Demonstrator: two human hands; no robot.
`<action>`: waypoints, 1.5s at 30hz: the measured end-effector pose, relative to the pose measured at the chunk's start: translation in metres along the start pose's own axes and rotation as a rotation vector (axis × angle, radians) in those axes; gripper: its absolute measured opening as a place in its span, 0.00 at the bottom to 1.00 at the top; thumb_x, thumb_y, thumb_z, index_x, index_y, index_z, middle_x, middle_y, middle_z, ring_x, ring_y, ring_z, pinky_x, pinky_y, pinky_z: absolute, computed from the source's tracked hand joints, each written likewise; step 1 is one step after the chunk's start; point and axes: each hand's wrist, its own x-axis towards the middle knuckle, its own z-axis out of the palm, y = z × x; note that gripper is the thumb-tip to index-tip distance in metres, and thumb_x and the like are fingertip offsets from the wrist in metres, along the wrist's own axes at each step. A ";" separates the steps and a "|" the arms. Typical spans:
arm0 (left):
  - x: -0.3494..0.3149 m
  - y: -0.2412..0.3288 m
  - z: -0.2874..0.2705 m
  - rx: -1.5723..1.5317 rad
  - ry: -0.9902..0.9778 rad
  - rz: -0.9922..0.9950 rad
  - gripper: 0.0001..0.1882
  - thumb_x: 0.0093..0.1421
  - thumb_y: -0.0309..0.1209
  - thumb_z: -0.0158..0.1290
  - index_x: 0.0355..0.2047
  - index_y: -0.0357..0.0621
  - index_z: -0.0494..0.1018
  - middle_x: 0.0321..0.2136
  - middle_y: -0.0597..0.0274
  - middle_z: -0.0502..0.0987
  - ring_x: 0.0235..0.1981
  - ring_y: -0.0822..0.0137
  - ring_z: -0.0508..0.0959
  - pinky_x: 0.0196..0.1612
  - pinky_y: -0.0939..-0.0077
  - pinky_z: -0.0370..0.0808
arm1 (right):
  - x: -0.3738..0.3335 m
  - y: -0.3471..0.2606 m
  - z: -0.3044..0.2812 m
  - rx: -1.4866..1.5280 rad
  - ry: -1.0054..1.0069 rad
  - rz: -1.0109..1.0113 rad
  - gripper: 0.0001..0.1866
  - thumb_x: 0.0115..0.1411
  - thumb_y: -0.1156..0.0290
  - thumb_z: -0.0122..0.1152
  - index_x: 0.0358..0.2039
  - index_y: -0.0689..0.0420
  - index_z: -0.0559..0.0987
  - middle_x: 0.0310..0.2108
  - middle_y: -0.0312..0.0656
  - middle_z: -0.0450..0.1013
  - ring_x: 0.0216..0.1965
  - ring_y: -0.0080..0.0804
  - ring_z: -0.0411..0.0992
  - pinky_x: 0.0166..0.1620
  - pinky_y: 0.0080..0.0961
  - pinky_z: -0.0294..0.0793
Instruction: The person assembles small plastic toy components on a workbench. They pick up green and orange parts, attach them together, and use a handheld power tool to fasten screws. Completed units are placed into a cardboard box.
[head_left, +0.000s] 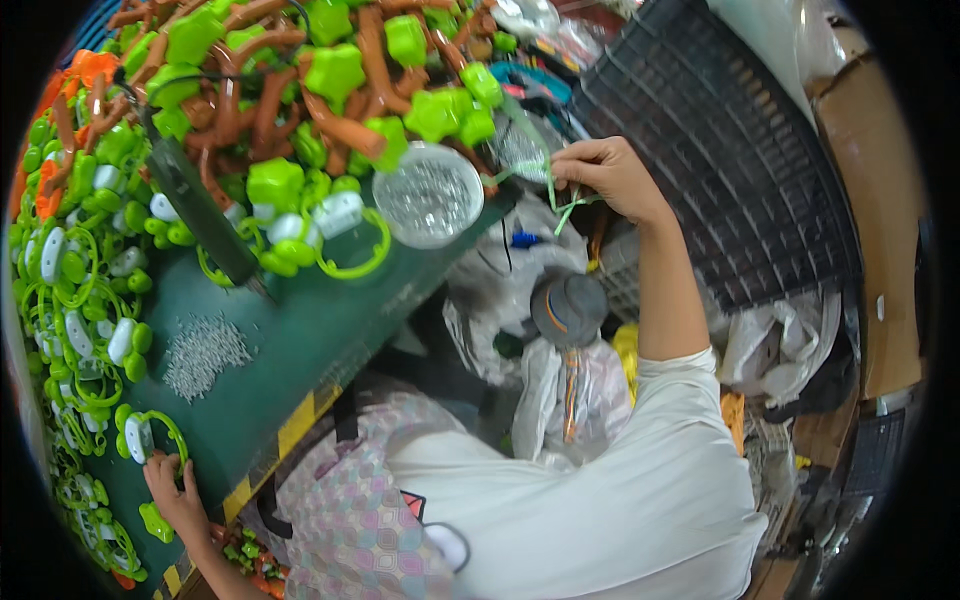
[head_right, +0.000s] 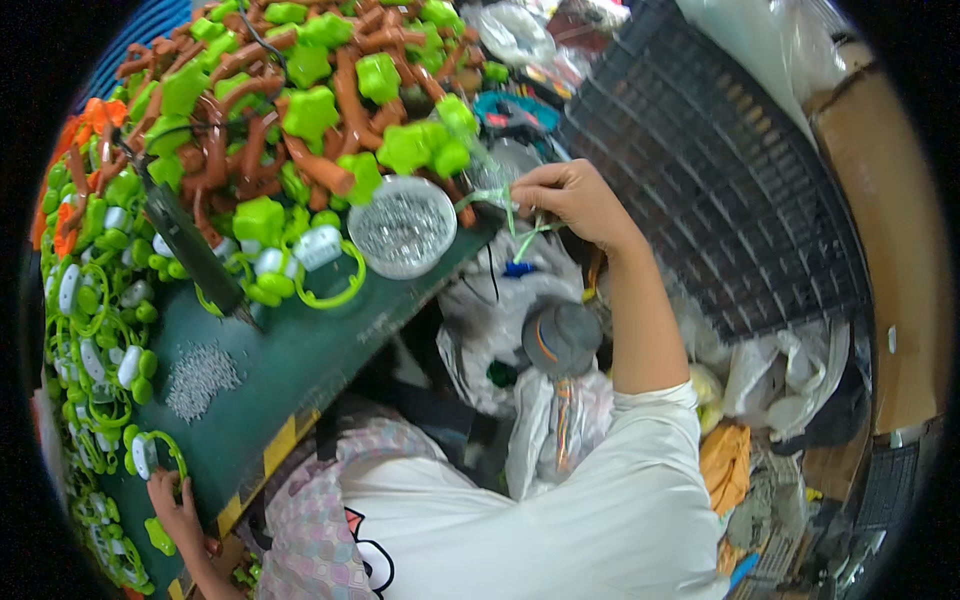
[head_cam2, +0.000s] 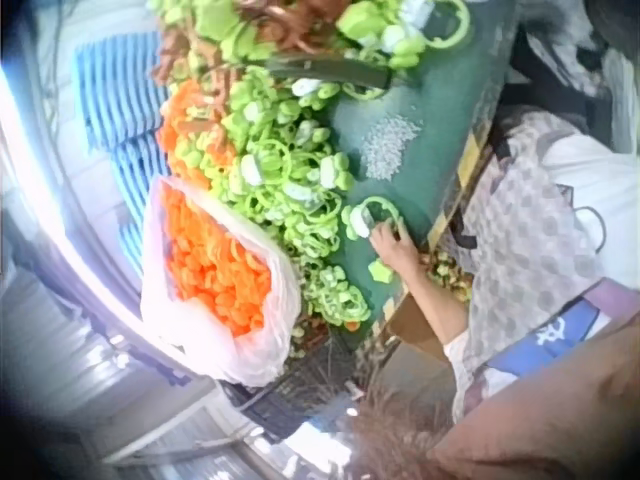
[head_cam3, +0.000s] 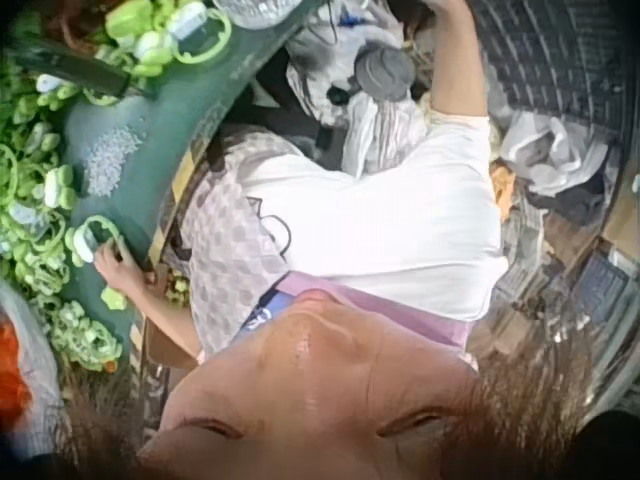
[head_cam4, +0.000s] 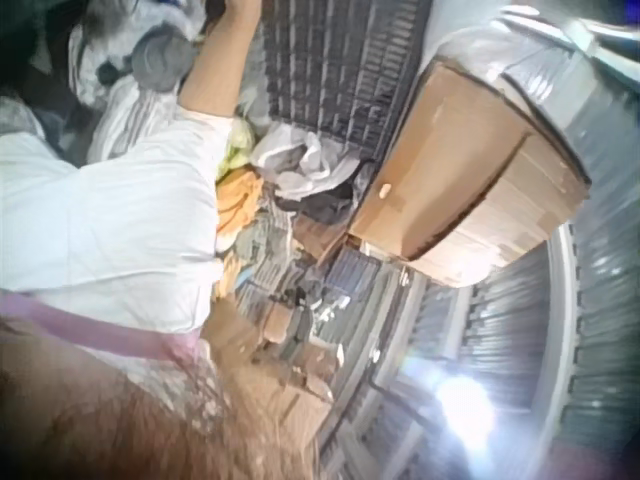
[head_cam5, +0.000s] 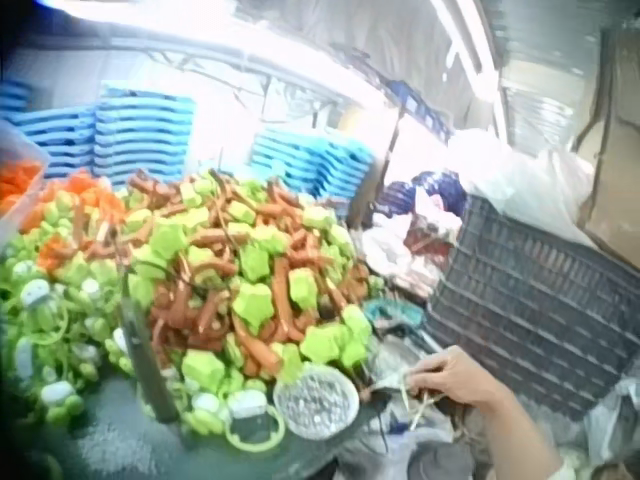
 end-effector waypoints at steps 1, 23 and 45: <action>0.001 -0.003 0.000 0.025 -0.005 0.025 0.09 0.56 0.19 0.57 0.37 0.34 0.69 0.38 0.49 0.69 0.45 0.46 0.69 0.50 0.58 0.67 | -0.015 0.014 -0.001 -0.025 -0.109 0.141 0.08 0.60 0.70 0.68 0.35 0.62 0.86 0.24 0.33 0.79 0.25 0.14 0.71 0.28 0.17 0.67; 0.021 -0.041 0.002 0.261 0.017 0.346 0.18 0.65 0.40 0.58 0.43 0.36 0.80 0.40 0.44 0.81 0.40 0.45 0.79 0.47 0.57 0.75 | -0.377 0.293 0.165 0.016 1.457 0.517 0.13 0.61 0.65 0.67 0.39 0.62 0.85 0.34 0.41 0.82 0.33 0.28 0.77 0.41 0.25 0.75; 0.049 -0.052 0.023 0.115 0.067 0.377 0.20 0.60 0.42 0.63 0.42 0.36 0.81 0.36 0.43 0.81 0.35 0.46 0.79 0.41 0.56 0.75 | -0.792 0.364 0.073 -0.381 2.468 1.175 0.15 0.59 0.72 0.56 0.45 0.64 0.79 0.33 0.53 0.78 0.34 0.48 0.78 0.41 0.39 0.78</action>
